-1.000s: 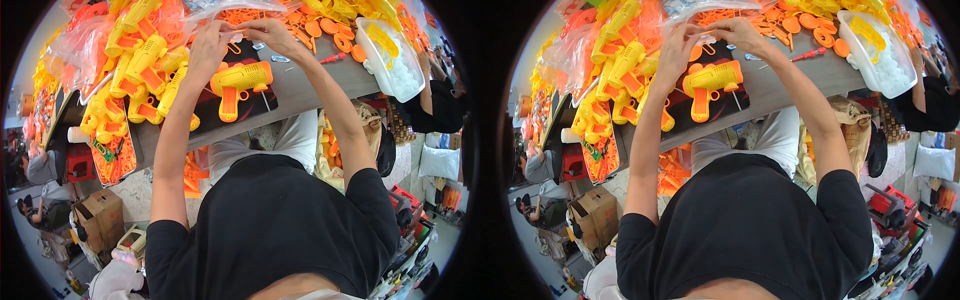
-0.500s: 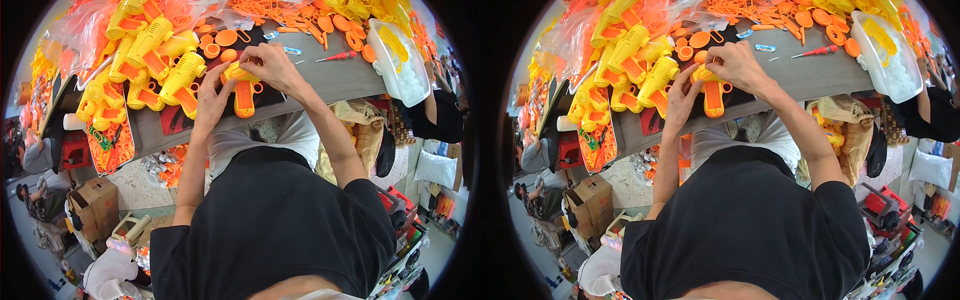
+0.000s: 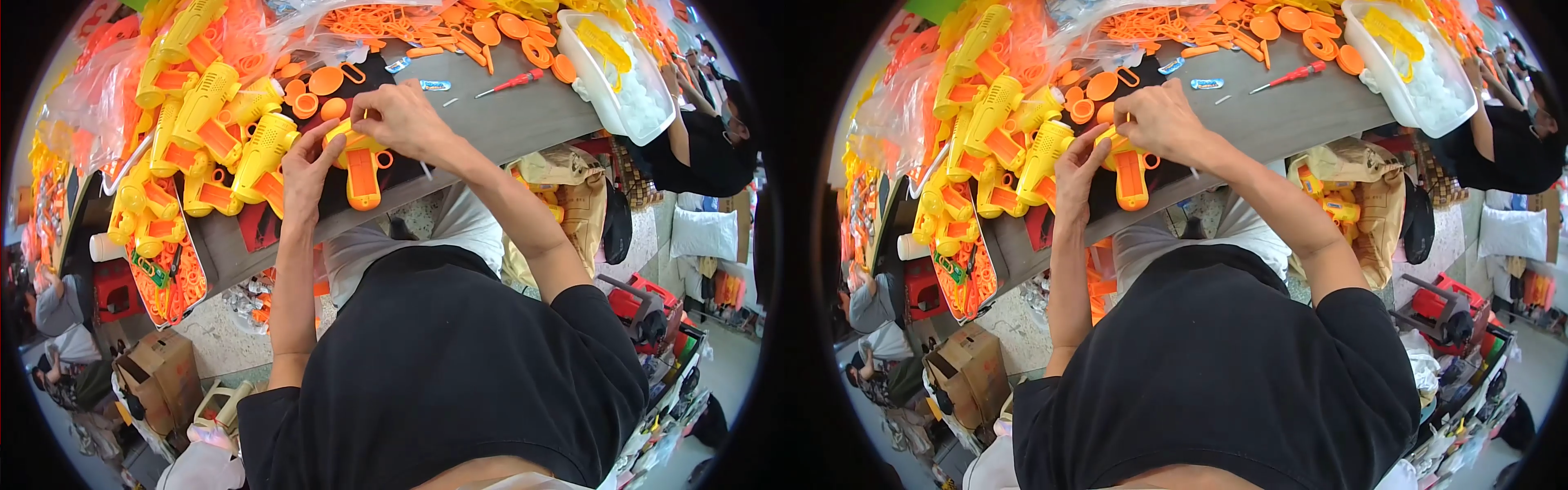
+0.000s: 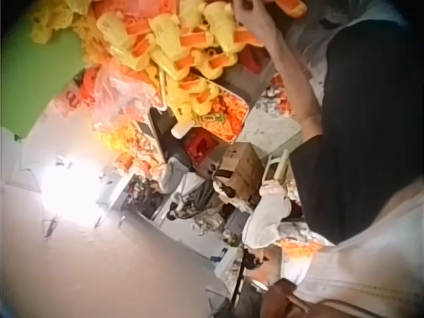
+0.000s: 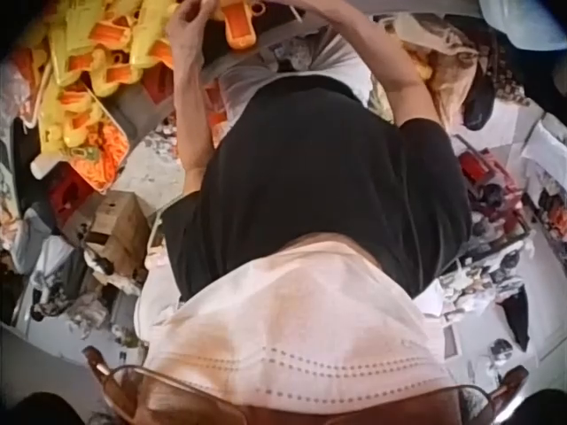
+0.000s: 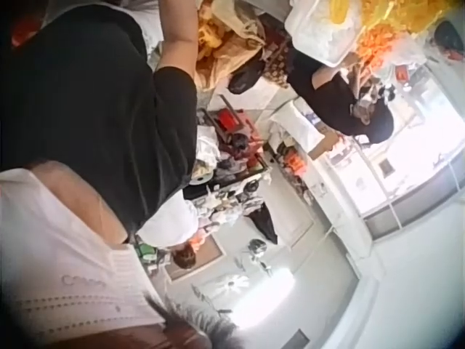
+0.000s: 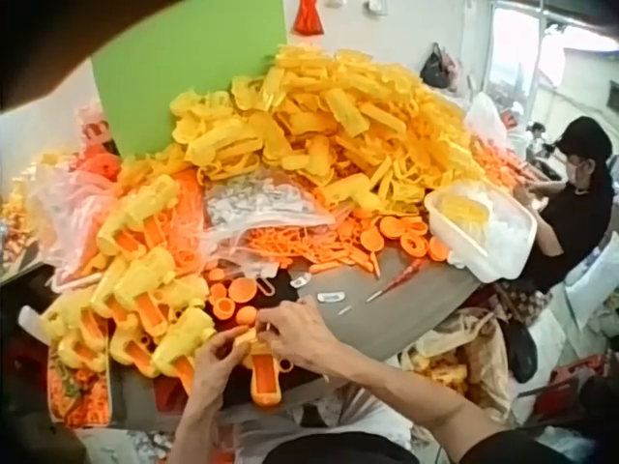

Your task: Assembling components of yellow and orange plastic toy guns at a workbench.

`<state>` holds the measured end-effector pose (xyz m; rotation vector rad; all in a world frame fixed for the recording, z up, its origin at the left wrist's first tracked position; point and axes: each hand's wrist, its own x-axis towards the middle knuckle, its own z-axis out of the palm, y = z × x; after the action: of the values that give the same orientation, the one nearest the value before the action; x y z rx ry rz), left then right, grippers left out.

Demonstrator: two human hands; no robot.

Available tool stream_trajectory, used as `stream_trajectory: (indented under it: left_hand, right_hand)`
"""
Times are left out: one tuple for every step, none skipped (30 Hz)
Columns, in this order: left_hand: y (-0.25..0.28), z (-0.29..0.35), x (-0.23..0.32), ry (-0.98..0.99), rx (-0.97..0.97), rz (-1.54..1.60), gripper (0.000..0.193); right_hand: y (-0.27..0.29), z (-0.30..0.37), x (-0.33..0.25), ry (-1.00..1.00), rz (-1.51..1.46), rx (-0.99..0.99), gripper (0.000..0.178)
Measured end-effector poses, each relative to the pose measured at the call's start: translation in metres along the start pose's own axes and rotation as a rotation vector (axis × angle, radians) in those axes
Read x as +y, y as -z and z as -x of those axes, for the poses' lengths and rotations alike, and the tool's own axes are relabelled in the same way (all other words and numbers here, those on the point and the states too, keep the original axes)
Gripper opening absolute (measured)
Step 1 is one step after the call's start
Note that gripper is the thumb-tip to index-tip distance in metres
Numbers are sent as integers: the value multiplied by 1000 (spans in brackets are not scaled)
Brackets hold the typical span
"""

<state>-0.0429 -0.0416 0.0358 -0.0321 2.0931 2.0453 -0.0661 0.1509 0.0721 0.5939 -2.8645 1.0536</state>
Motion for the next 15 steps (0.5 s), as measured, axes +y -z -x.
stream_trajectory:
  left_hand:
    - [-1, -1, -2, -16, -14, 14, 38]
    - [0, -2, -2, -34, -21, 26, 39]
    - [2, -4, -6, -23, -24, 32, 39]
    - [1, -3, -9, -25, -29, 126, 36]
    - [1, -3, -7, 15, -41, 163, 35]
    - [2, -2, -4, 55, -54, 201, 34]
    - [3, -3, -6, 58, -44, 202, 34]
    - [4, -2, -7, 18, -65, 172, 35]
    - [4, -2, -9, -21, -87, 143, 35]
    - [5, 0, -9, -17, -80, 144, 35]
    - [4, 0, -8, -33, -69, 112, 35]
    - [3, 1, -6, -50, -59, 79, 35]
    - [2, 1, -5, -48, -59, 80, 35]
    - [1, 3, -4, -56, -45, 83, 35]
    - [0, 4, -3, -65, -31, 86, 35]
  right_hand:
    - [2, -3, 2, 5, -7, -7, 12]
    - [3, -8, 4, 14, -24, 7, 13]
    - [4, -10, 5, 23, -41, 20, 15]
    - [4, -11, 4, 35, -53, 8, 15]
    - [6, -11, 7, 21, -67, 12, 16]
    - [7, -11, 9, 6, -80, 15, 17]
    - [6, -11, 12, -1, -100, 10, 19]
    - [6, -11, 9, 2, -106, 1, 19]
    - [9, -10, 4, -43, -137, -24, 19]
    - [10, -9, 1, -90, -166, -48, 19]
    - [9, -9, 2, -92, -168, -52, 19]
    - [8, -8, 3, -108, -221, -55, 18]
    - [8, -8, 4, -125, -273, -57, 17]
    - [7, -8, 4, -125, -274, -61, 17]
    - [7, -8, 4, -145, -298, -69, 16]
